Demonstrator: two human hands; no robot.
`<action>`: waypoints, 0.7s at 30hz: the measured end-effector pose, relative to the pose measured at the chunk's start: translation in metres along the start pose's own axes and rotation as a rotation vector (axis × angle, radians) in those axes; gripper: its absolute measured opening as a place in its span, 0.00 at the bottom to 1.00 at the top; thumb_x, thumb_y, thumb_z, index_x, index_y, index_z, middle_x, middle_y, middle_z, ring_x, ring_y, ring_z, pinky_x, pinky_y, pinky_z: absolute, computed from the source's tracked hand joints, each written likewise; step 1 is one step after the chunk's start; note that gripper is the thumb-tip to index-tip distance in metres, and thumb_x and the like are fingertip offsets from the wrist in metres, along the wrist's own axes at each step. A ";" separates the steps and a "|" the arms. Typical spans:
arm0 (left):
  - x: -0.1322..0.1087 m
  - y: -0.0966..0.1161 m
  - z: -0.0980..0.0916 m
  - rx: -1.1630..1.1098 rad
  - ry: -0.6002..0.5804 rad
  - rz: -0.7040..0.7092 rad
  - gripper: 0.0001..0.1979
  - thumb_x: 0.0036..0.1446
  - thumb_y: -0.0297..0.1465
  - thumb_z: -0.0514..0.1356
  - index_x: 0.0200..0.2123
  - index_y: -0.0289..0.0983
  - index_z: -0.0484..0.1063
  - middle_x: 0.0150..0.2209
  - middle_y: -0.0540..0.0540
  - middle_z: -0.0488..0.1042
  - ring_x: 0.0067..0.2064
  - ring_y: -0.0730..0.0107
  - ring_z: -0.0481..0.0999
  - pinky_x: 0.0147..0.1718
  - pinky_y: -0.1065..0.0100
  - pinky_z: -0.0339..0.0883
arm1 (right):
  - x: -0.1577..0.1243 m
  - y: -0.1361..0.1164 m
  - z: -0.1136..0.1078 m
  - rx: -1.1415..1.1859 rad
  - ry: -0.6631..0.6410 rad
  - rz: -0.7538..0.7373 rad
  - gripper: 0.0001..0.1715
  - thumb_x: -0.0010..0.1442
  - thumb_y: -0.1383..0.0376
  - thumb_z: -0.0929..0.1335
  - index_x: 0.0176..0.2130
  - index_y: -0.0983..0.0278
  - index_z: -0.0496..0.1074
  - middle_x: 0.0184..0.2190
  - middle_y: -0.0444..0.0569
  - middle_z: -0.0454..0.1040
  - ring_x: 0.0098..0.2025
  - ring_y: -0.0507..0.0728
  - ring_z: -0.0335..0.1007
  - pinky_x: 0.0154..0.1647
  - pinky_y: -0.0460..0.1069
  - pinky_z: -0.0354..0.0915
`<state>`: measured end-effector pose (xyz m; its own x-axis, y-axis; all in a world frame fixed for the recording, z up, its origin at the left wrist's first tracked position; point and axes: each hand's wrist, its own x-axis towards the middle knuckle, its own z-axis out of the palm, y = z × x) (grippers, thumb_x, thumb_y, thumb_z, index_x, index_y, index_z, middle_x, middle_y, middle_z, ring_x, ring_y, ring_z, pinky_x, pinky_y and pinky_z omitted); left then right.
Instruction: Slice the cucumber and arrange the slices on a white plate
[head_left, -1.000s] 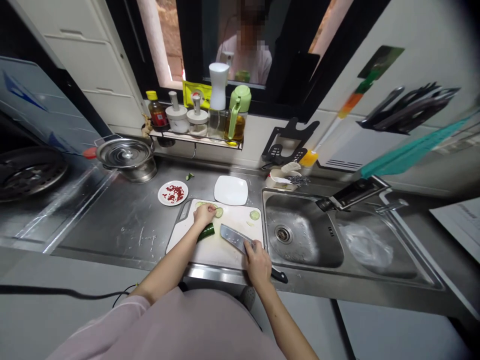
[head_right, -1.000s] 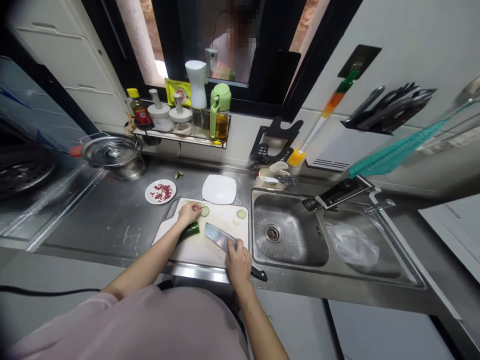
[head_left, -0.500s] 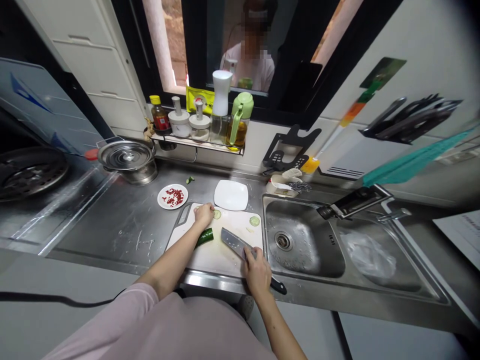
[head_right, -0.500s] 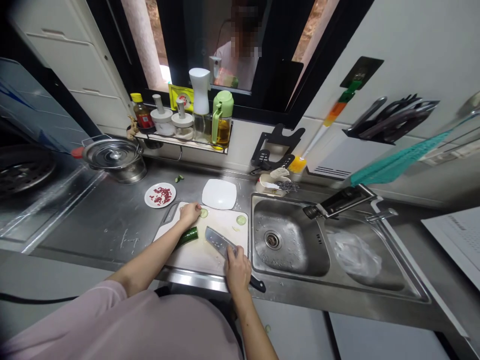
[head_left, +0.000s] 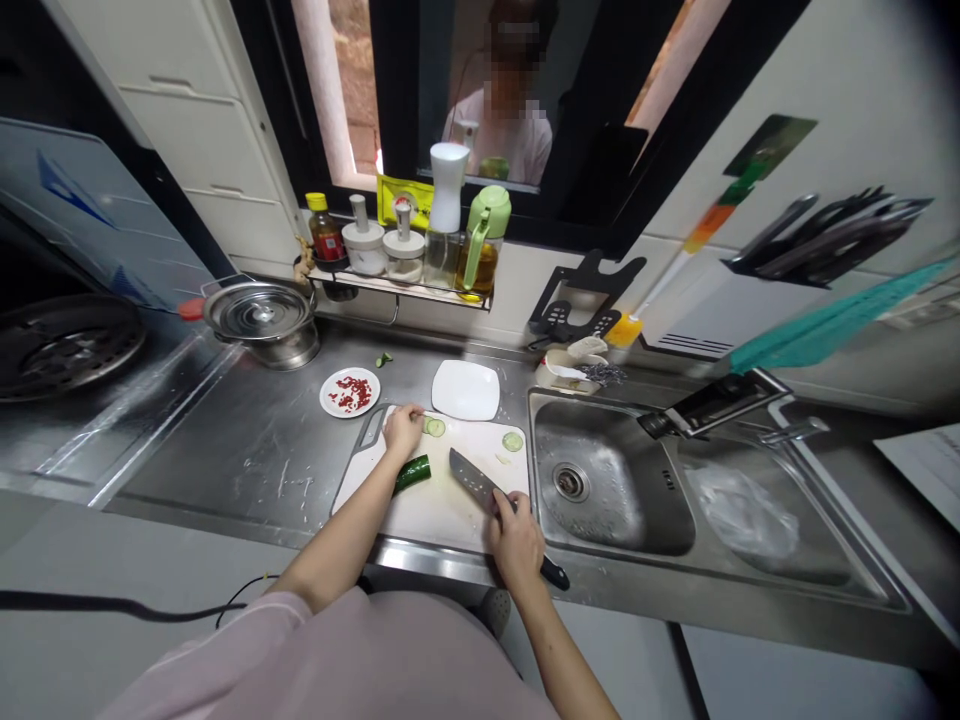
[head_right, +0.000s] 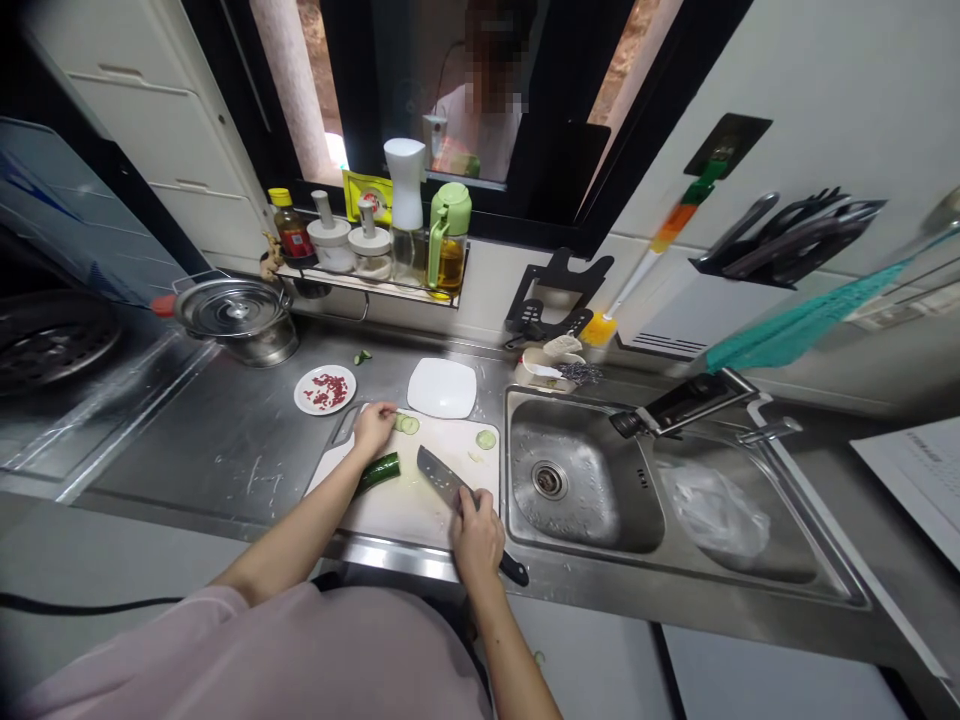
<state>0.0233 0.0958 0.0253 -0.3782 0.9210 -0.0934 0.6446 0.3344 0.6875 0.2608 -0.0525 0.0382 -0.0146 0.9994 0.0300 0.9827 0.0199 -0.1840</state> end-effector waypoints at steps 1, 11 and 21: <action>-0.003 -0.004 -0.004 -0.069 0.047 -0.013 0.12 0.54 0.32 0.58 0.41 0.40 0.78 0.41 0.44 0.77 0.43 0.63 0.74 0.44 0.64 0.65 | 0.001 -0.001 0.000 0.024 -0.003 0.020 0.24 0.59 0.70 0.65 0.54 0.58 0.72 0.47 0.51 0.67 0.35 0.52 0.66 0.36 0.46 0.58; -0.064 -0.046 -0.037 -0.185 0.141 0.169 0.14 0.58 0.34 0.56 0.44 0.39 0.75 0.40 0.44 0.76 0.37 0.67 0.74 0.44 0.64 0.69 | 0.025 -0.017 0.005 0.484 0.010 0.156 0.21 0.65 0.59 0.57 0.45 0.65 0.74 0.37 0.50 0.70 0.38 0.56 0.69 0.38 0.47 0.61; -0.085 -0.060 -0.036 0.049 -0.146 0.588 0.13 0.62 0.33 0.56 0.46 0.42 0.78 0.48 0.45 0.76 0.50 0.64 0.73 0.53 0.61 0.66 | 0.033 -0.063 -0.009 0.521 -0.285 0.082 0.16 0.65 0.63 0.60 0.45 0.67 0.72 0.35 0.52 0.78 0.38 0.57 0.73 0.37 0.45 0.60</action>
<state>-0.0066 -0.0098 0.0179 0.1439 0.9708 0.1920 0.7485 -0.2337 0.6205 0.2000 -0.0210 0.0598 -0.0625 0.9648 -0.2556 0.7638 -0.1186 -0.6345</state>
